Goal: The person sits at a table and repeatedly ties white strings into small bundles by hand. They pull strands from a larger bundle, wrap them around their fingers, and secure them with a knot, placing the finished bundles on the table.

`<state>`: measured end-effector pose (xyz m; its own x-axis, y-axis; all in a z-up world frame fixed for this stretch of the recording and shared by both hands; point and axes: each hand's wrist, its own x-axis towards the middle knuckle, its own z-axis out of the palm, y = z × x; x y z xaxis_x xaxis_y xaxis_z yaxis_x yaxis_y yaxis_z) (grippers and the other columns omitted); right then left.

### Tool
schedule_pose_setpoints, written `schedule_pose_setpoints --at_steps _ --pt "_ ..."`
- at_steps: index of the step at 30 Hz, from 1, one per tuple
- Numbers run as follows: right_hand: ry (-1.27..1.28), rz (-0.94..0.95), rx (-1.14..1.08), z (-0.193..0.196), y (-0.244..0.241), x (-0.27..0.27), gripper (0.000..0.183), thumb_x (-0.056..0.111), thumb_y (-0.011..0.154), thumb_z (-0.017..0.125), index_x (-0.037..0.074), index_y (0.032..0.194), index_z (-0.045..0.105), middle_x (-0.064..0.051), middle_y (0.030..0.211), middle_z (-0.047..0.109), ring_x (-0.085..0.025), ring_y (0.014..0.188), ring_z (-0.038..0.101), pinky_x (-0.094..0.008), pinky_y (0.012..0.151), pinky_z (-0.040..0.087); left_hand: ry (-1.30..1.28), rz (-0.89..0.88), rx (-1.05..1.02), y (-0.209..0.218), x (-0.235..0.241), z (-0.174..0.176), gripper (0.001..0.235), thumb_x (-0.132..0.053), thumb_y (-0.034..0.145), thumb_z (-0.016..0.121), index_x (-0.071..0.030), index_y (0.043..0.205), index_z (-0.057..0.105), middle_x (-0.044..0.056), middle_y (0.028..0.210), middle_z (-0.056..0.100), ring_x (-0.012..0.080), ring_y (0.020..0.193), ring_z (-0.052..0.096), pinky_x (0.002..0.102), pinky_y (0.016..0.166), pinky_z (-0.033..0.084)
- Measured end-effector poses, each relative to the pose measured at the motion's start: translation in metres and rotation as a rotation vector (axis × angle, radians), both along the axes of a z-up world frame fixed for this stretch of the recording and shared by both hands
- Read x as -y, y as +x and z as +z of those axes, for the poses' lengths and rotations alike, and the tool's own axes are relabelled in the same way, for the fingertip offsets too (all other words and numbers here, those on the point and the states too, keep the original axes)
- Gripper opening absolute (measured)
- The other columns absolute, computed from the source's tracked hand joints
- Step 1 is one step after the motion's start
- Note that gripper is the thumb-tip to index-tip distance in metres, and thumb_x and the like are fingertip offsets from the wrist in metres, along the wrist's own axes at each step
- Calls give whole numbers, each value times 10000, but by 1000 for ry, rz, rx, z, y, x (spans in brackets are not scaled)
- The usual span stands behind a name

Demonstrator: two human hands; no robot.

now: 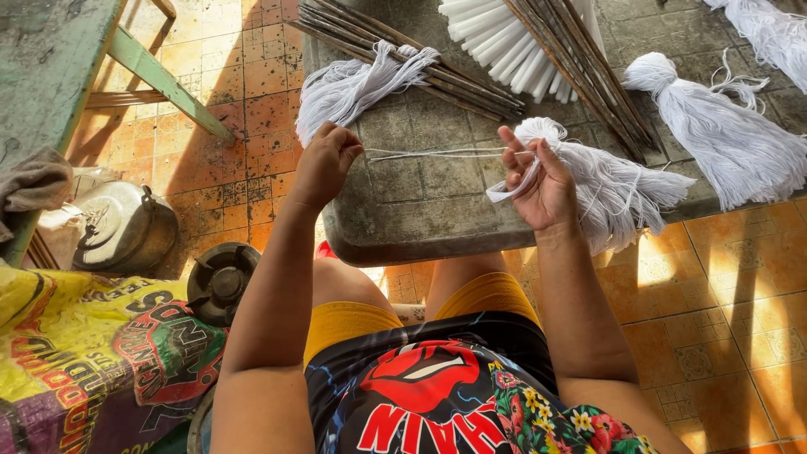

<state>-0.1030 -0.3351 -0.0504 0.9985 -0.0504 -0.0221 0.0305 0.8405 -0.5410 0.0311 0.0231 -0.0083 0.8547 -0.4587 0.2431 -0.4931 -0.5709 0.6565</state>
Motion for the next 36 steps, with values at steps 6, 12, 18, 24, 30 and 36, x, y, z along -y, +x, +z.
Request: schedule_pose_setpoints --at_steps 6,12,18,24,30,36 --pt "-22 1 -14 -1 0 -1 187 308 1063 567 148 1021 655 -174 1537 546 -194 1131 716 -196 733 589 179 27 77 -5 15 -6 130 -303 988 679 -178 955 677 82 1017 593 421 929 675 527 778 553" --pt "-52 -35 -16 -7 1 3 145 299 1067 558 187 1066 651 -132 1468 622 -175 1089 726 -209 739 580 455 46 275 7 28 -36 146 -323 967 675 -194 899 665 43 1065 572 290 1063 623 403 806 529" --pt "-518 -453 -86 31 -28 -8 25 218 1041 612 207 1036 590 -9 1210 703 -108 846 713 -223 580 565 504 74 332 -6 11 2 155 -228 984 568 -199 832 582 47 1125 467 252 1100 466 380 908 451" --pt "-728 -737 14 51 -35 -30 89 100 987 713 101 985 624 -47 1189 586 -108 818 631 -194 521 537 615 140 475 -8 -5 -9 153 -308 939 697 -175 901 631 43 1129 484 278 1135 450 551 1043 277" --pt "-1310 -702 326 51 -46 -100 53 115 972 741 95 929 717 -60 989 525 -107 747 490 -232 608 445 -134 -96 -135 -117 76 77 293 -279 1062 550 -153 1311 640 92 1271 652 253 1237 596 548 1172 276" --pt "-1331 -769 469 61 -54 -99 54 110 948 784 77 989 773 -37 897 527 -94 647 420 -250 582 384 -770 -276 -608 -141 110 46 324 -210 960 754 -66 1243 692 18 868 675 73 821 603 238 756 499"
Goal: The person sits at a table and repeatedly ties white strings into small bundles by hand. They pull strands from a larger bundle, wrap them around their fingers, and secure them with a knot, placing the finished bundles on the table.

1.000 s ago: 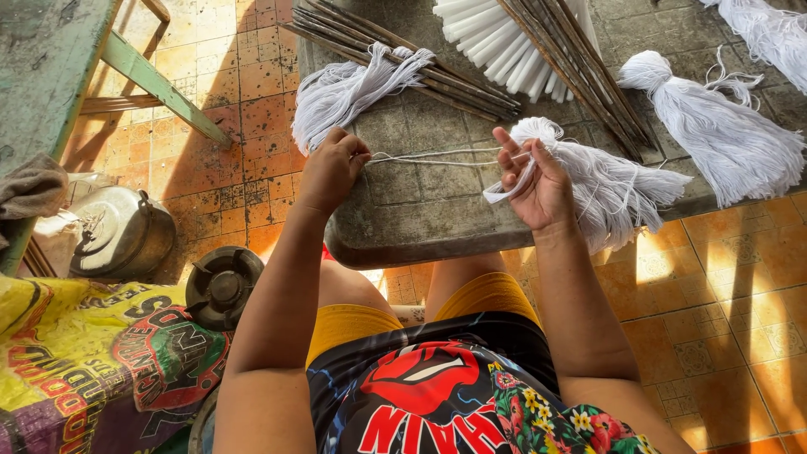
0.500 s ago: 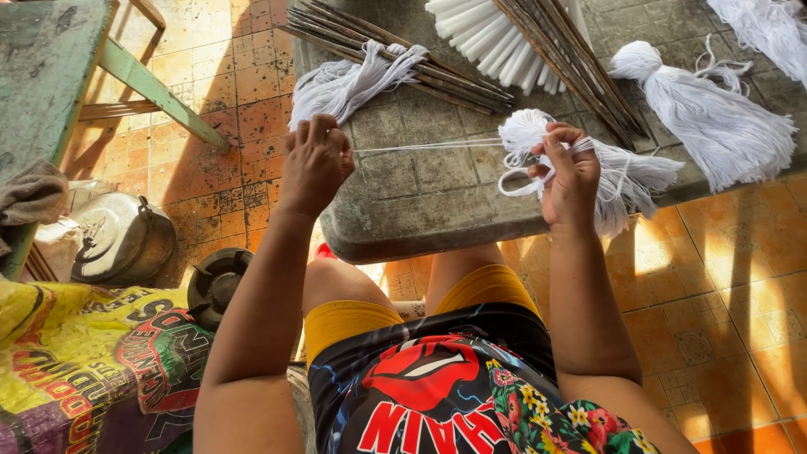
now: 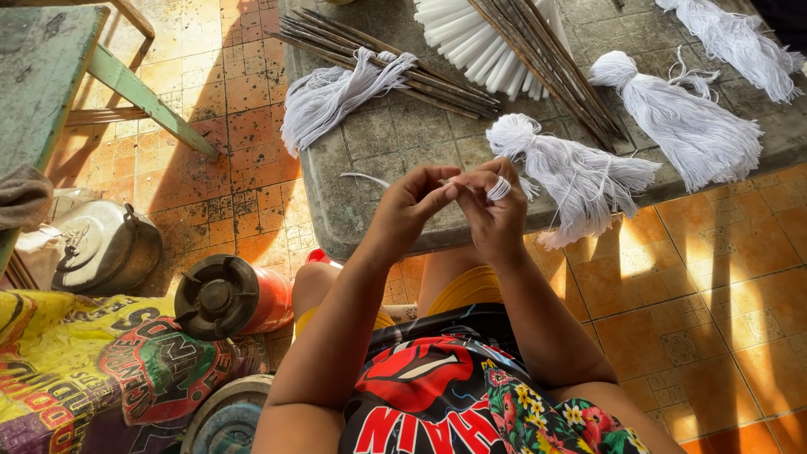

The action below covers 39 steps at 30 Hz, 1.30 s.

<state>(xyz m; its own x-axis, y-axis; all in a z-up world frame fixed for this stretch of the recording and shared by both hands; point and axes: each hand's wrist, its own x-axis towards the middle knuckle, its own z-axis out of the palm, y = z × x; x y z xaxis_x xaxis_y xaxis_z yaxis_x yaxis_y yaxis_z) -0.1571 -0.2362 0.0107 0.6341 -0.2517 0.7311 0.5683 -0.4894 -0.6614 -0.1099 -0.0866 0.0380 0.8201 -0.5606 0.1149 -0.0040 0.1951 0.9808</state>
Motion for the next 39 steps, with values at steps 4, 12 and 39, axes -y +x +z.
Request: schedule_pose_setpoints --at_steps 4,12,39 --pt "72 66 -6 -3 -1 4 41 105 967 763 67 981 758 -37 895 523 -68 671 393 -241 593 360 -38 -55 -157 3 -14 -1 260 -168 903 800 -16 1097 716 6 792 629 44 685 496 193 614 412" --pt "1213 599 -701 -13 -9 -14 271 246 969 693 98 777 572 -36 663 570 -137 499 548 -257 377 393 189 -49 256 4 -21 17 26 -55 931 722 -70 931 743 90 1029 501 210 915 515 350 842 489" --pt "433 287 -92 2 -11 -7 86 65 985 644 -14 1015 657 -105 984 587 -99 837 540 -233 642 456 108 147 289 -6 -12 18 87 -144 937 770 -65 961 741 29 960 491 65 791 409 247 680 389"
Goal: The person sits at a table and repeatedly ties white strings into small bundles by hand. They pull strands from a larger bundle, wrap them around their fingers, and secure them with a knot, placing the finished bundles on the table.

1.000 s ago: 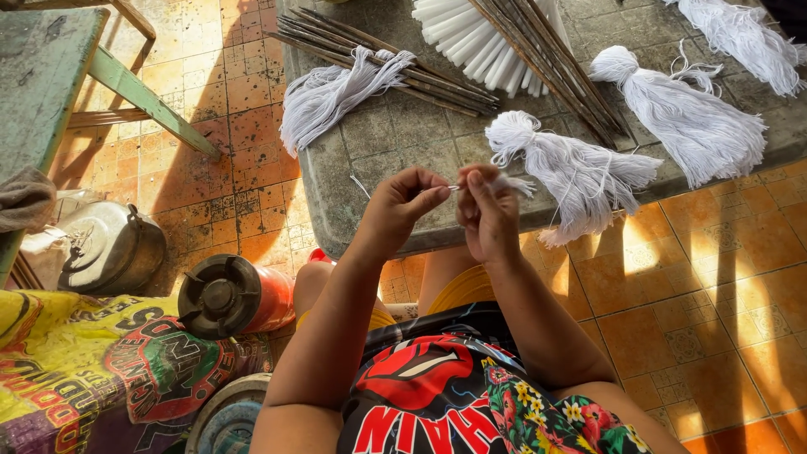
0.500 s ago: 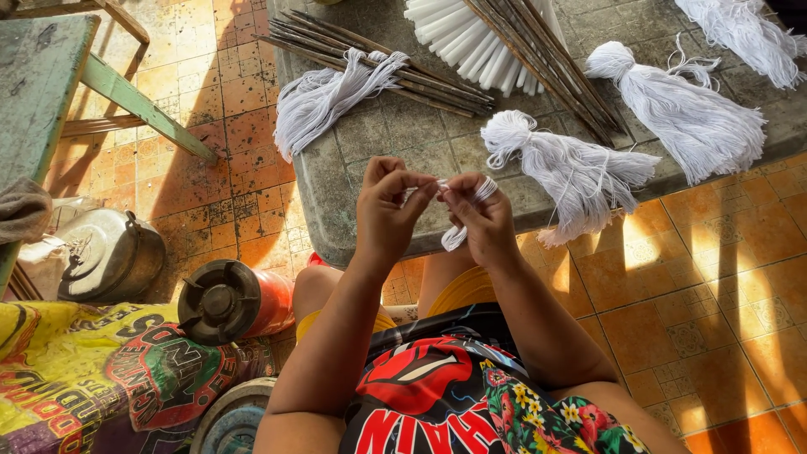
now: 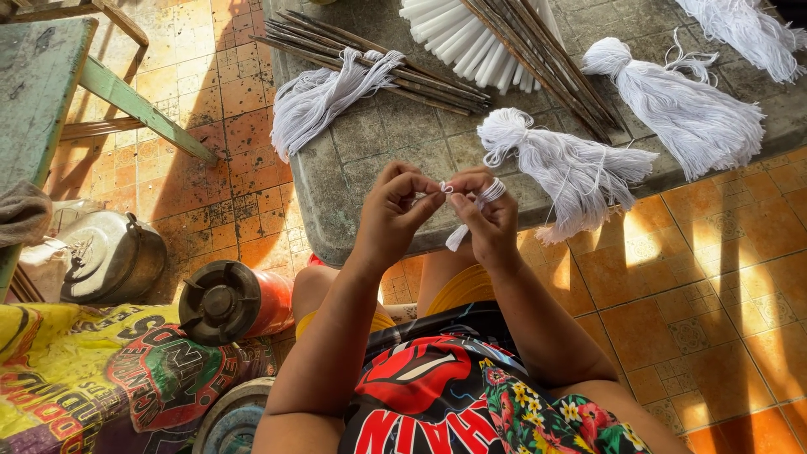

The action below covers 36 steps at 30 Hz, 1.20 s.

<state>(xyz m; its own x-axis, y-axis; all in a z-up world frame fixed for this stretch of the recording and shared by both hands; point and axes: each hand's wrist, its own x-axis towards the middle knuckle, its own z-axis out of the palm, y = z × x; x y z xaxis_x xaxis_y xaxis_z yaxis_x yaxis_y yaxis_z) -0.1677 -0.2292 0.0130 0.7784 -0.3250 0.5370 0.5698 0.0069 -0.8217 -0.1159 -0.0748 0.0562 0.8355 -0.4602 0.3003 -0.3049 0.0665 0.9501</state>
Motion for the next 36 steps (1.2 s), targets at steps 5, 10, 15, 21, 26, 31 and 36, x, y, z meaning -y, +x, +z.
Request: schedule_pose_setpoints --at_steps 5,10,15,21,26,31,36 --pt "130 48 -64 -11 1 5 136 165 1028 636 45 967 617 -73 930 579 -122 828 573 -213 631 494 -59 -24 -106 -5 7 -4 96 -128 946 747 -45 989 723 32 832 527 83 788 490 251 698 449" --pt "566 381 -65 -1 0 12 217 295 1076 522 126 941 534 -54 1087 589 -193 1138 607 -267 890 574 -125 -22 -211 -5 11 -3 104 -134 914 789 -72 993 760 23 814 563 44 792 462 237 725 477" --pt "405 741 -38 11 1 19 315 402 971 639 194 737 612 -73 1628 379 -336 1522 322 -519 1259 240 -80 -22 -41 3 17 -13 80 -140 932 776 -105 1003 783 -1 792 451 54 814 442 231 760 433" --pt "492 230 -151 69 -30 27 449 -44 807 525 144 1198 641 0 1653 309 -147 1488 367 -334 1293 287 -14 -106 -75 12 44 -20 132 -130 911 789 -67 1027 783 96 773 581 118 827 568 292 819 482" --pt "558 -454 176 32 -35 131 413 303 1104 573 122 1475 554 -15 1120 645 -29 679 473 -145 501 298 294 -110 -113 44 57 -19 222 -241 991 673 -91 1134 751 61 907 685 143 868 581 306 787 497" --pt "456 -561 287 -8 -22 146 470 103 1185 565 104 1636 434 -29 943 649 -54 540 404 -202 452 326 661 -36 46 72 93 -48 206 -260 982 651 -91 1036 756 25 1023 606 174 878 607 327 779 522" --pt "77 -459 -118 -28 10 109 536 346 1110 542 60 1539 392 -83 1006 647 -89 750 592 -164 556 484 743 58 363 74 120 -61 172 -298 874 751 -127 879 769 94 946 631 339 917 648 472 813 508"
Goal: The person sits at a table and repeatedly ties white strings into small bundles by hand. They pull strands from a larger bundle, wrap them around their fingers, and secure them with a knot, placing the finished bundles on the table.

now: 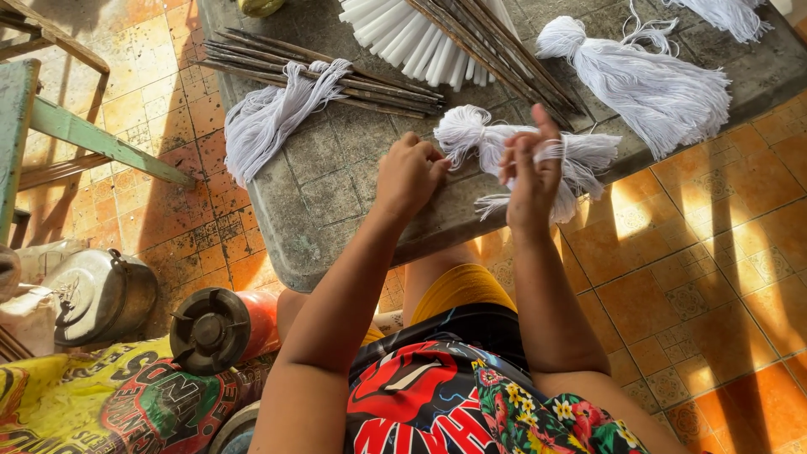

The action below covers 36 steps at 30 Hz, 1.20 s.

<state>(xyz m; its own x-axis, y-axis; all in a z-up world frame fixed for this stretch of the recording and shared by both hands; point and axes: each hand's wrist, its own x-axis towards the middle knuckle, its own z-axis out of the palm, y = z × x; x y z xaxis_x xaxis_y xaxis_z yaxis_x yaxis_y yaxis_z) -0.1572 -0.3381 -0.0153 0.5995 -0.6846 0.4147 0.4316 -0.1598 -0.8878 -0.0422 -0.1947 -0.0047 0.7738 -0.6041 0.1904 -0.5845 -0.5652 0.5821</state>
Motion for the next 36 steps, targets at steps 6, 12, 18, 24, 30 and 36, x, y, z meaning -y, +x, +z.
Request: schedule_pose_setpoints --at_steps 6,12,18,24,30,36 --pt "-278 96 -126 -18 8 3 476 207 1066 634 -9 1462 481 -245 1330 595 -363 1250 611 -458 1027 529 -547 94 -361 36 -78 2 133 -181 961 735 -69 890 720 68 924 567 168 855 547 335 790 463" --pt "-299 58 -106 -12 8 -8 406 173 1079 632 -25 1420 537 -243 1313 610 -364 1251 615 -421 1033 527 -491 149 -132 41 -153 20 144 -193 969 739 -57 927 716 97 962 632 205 890 587 357 851 444" --pt "-369 37 -153 -14 6 -7 380 176 1091 604 -29 1405 546 -235 1310 595 -356 1248 611 -409 1021 537 -202 -33 -154 9 -72 1 102 -161 920 742 -128 1014 765 69 952 627 278 914 666 431 803 519" --pt "-387 26 -179 -15 6 -10 373 186 1072 631 -12 1383 578 -219 1292 603 -358 1235 621 -409 1021 546 77 -35 69 -12 -28 3 145 -299 878 768 -230 999 725 4 989 599 250 1034 618 441 902 431" --pt "-456 -11 -211 -11 4 -11 349 185 1063 644 14 1364 600 -193 1269 621 -358 1215 629 -382 1007 555 100 -31 131 -4 -22 -28 150 -402 931 674 -257 964 690 -13 987 569 235 1073 562 413 894 391" --pt "-472 -15 -224 -13 4 -12 330 183 1058 646 14 1340 615 -191 1253 629 -368 1204 634 -390 996 562 -26 -29 58 -6 -30 -24 114 -349 982 613 -265 1011 684 -23 983 588 208 1069 565 383 893 377"
